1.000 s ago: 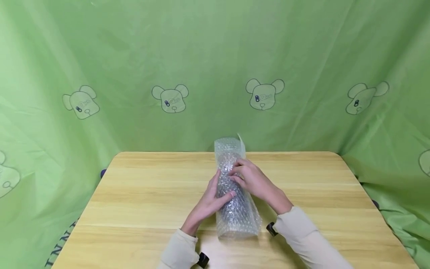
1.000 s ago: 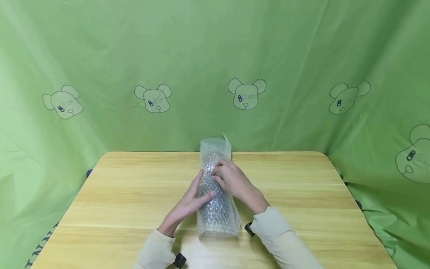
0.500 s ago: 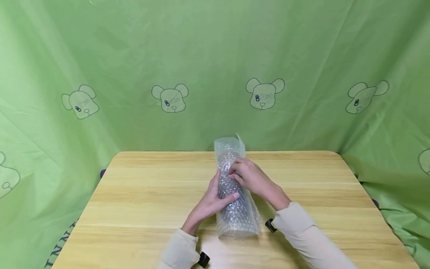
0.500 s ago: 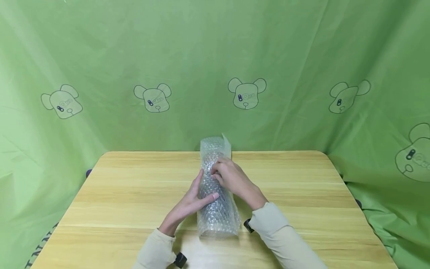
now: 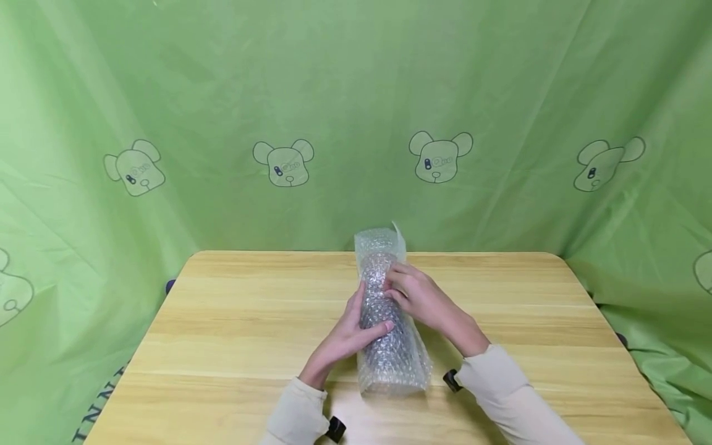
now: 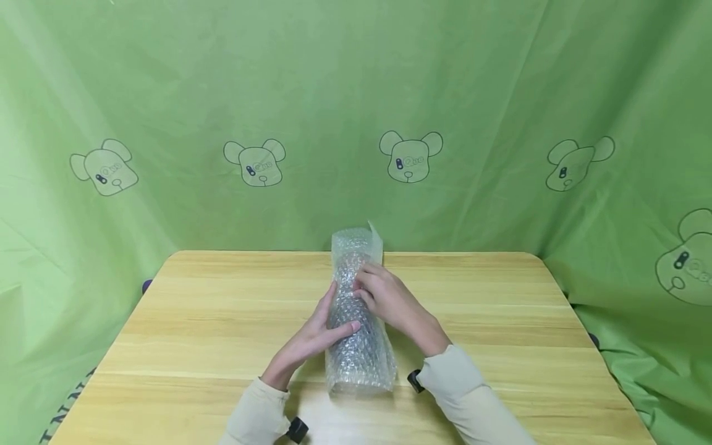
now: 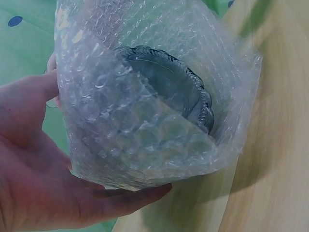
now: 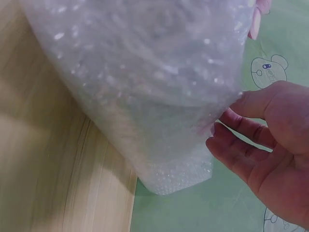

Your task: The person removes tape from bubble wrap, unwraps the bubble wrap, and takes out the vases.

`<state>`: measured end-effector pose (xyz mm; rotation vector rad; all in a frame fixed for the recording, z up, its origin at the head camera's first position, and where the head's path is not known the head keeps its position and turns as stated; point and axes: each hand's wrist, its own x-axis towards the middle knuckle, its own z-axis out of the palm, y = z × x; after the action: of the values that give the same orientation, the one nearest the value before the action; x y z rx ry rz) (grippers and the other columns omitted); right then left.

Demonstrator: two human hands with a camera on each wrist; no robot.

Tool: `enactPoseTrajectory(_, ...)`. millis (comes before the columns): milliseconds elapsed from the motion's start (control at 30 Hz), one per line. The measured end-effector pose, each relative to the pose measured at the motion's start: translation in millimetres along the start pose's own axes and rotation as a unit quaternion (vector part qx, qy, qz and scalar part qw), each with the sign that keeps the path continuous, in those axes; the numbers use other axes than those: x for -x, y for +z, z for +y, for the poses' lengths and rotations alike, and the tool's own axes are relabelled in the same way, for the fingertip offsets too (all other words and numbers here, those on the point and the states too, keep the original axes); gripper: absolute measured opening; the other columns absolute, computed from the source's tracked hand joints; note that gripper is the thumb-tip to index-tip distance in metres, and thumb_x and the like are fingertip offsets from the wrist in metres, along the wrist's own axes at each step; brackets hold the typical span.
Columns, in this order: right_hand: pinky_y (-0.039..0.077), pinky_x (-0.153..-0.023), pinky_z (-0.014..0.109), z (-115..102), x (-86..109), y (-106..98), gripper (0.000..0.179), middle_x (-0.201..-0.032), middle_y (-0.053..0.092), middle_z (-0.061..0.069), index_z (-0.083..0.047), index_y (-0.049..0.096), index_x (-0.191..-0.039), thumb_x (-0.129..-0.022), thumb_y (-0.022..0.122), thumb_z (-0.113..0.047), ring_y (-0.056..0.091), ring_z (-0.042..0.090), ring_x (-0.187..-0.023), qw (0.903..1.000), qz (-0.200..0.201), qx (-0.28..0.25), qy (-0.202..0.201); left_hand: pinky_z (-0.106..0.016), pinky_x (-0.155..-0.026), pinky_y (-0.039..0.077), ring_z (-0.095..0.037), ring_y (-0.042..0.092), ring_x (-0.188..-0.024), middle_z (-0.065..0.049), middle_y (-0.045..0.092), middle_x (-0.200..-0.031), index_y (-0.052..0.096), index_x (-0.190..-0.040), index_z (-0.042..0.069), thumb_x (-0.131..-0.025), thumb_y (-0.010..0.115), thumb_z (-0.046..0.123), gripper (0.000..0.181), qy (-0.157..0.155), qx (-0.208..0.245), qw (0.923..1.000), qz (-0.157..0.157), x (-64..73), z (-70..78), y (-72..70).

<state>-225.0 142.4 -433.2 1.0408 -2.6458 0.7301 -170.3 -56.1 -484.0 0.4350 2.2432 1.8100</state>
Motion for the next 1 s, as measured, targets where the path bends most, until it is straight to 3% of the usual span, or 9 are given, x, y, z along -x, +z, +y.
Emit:
enactPoseTrajectory(267,0.06,-0.091,0.038,3.1,10.5,-3.8,0.011,-0.107,0.071,0.007,-0.005,0.072,-0.099,-0.09,0.076,-0.003,0.069,0.024,-0.099,0.9993,0.013,-0.033,-0.012,-0.066,-0.115,0.03,-0.048,0.021,-0.149,-0.023,0.001,-0.169,-0.005,-0.165,0.012,-0.091,0.072,0.039,0.111,-0.001,0.007,1.0,-0.002,1.3,0.4,0.3)
enactPoseTrajectory(500,0.06,-0.093,0.039,6.5,20.5,-5.5,0.012,-0.11,0.073,0.011,-0.004,0.072,-0.097,-0.088,0.077,0.001,0.071,0.027,-0.104,0.9978,0.042,-0.045,-0.028,-0.066,-0.116,0.027,-0.047,0.02,-0.15,-0.024,0.002,-0.169,-0.004,-0.165,0.01,-0.091,0.073,0.039,0.111,0.003,0.0,1.0,0.002,0.6,0.5,1.1)
enactPoseTrajectory(1000,0.062,-0.086,0.034,22.2,43.6,-4.5,0.02,-0.109,0.073,0.011,-0.004,0.071,-0.095,-0.084,0.076,0.012,0.072,0.024,-0.098,0.9909,0.096,-0.072,-0.06,-0.069,-0.117,0.02,-0.047,0.013,-0.152,-0.023,0.001,-0.169,-0.004,-0.165,0.008,-0.091,0.074,0.039,0.112,0.004,-0.016,0.9999,0.005,0.6,1.3,1.2)
